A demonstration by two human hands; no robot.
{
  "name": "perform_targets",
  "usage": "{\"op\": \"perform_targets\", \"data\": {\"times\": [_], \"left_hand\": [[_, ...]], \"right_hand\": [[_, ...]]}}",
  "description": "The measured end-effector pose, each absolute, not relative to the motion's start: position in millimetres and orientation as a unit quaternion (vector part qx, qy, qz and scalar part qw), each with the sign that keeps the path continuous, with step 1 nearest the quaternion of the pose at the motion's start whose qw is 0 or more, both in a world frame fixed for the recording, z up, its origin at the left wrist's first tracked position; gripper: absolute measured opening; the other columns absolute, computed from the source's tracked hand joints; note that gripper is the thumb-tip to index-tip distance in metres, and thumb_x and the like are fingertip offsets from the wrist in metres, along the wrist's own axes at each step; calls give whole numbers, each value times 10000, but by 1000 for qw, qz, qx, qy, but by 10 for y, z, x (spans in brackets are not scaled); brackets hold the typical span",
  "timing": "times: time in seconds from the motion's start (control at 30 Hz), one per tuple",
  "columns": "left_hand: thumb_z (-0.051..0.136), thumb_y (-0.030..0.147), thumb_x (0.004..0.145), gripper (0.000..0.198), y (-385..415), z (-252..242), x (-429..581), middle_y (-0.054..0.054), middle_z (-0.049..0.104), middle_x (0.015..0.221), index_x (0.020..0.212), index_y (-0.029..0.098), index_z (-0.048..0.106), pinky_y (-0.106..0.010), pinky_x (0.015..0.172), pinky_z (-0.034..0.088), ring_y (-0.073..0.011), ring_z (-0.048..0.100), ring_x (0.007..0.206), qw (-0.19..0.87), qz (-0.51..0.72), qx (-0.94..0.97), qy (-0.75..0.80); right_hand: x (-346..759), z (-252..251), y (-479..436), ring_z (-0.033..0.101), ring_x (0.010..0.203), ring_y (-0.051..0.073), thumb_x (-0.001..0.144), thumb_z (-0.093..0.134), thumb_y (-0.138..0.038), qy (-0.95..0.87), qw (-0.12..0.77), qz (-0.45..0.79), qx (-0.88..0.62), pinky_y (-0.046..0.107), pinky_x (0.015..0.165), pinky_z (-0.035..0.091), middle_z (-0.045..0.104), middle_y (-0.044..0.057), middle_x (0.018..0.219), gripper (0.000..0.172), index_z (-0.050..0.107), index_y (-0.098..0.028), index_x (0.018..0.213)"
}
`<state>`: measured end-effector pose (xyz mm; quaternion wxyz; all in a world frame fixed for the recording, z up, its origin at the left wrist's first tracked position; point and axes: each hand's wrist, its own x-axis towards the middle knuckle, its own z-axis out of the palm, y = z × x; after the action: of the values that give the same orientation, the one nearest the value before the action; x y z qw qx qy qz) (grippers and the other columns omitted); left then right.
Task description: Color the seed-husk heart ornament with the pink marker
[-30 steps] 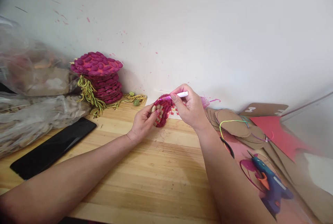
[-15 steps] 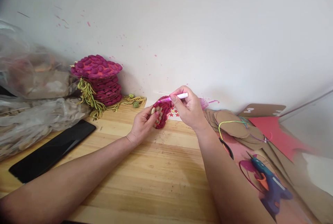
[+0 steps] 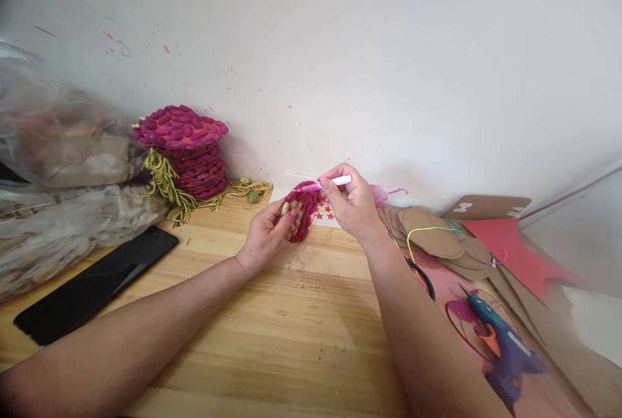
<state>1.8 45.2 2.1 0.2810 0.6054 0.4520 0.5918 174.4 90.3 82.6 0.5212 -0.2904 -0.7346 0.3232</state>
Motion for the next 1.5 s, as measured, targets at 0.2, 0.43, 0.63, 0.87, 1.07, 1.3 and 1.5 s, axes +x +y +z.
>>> {"op": "perform_targets", "data": {"times": [0.2, 0.43, 0.63, 0.87, 1.07, 1.3, 1.5], "left_hand": [[541, 314, 955, 230, 470, -3, 15, -26, 614, 814, 1026, 168, 704, -256, 703, 433, -160, 548, 774, 274, 588, 614, 450], [537, 322, 958, 254, 467, 1, 7, -28, 611, 829, 1077, 174, 706, -263, 731, 431, -169, 553, 800, 261, 581, 628, 447], [526, 303, 966, 257, 461, 2, 4, -31, 613, 812, 1098, 171, 703, -275, 731, 430, -170, 550, 795, 261, 582, 623, 453], [522, 331, 981, 307, 478, -36, 0, -48, 639, 879, 1190, 182, 692, -299, 778, 449, -180, 556, 823, 243, 580, 635, 449], [522, 333, 984, 300, 481, -42, -2, -41, 624, 848, 1174, 182, 698, -294, 757, 439, -176, 549, 800, 244, 586, 631, 446], [521, 336, 984, 311, 489, -43, 1, -55, 643, 875, 1195, 180, 689, -310, 777, 456, -188, 565, 825, 242, 584, 636, 443], [529, 324, 977, 290, 481, -34, -1, -44, 633, 852, 1162, 184, 703, -293, 748, 449, -178, 561, 805, 246, 585, 633, 443]], "right_hand": [[1737, 830, 887, 528, 620, 109, 890, 706, -493, -734, 525, 322, -288, 271, 600, 431, 595, -31, 690, 312, 583, -207, 865], [1703, 858, 875, 541, 604, 107, 859, 727, -528, -725, 529, 328, -297, 268, 586, 442, 609, -32, 666, 355, 585, -203, 854], [1784, 796, 939, 522, 588, 100, 872, 719, -515, -726, 514, 327, -320, 255, 554, 404, 602, -31, 671, 339, 592, -202, 848], [1733, 848, 888, 539, 608, 100, 868, 740, -483, -711, 544, 346, -281, 261, 593, 424, 608, -34, 672, 308, 600, -208, 850], [1754, 820, 932, 552, 595, 103, 849, 748, -513, -712, 535, 344, -297, 265, 589, 439, 614, -36, 654, 343, 602, -203, 843], [1745, 826, 908, 545, 594, 96, 879, 728, -480, -715, 535, 350, -282, 259, 587, 432, 618, -36, 660, 309, 600, -199, 858], [1762, 826, 932, 548, 611, 101, 868, 740, -485, -708, 542, 354, -282, 265, 598, 434, 613, -36, 671, 311, 602, -206, 856]]}}
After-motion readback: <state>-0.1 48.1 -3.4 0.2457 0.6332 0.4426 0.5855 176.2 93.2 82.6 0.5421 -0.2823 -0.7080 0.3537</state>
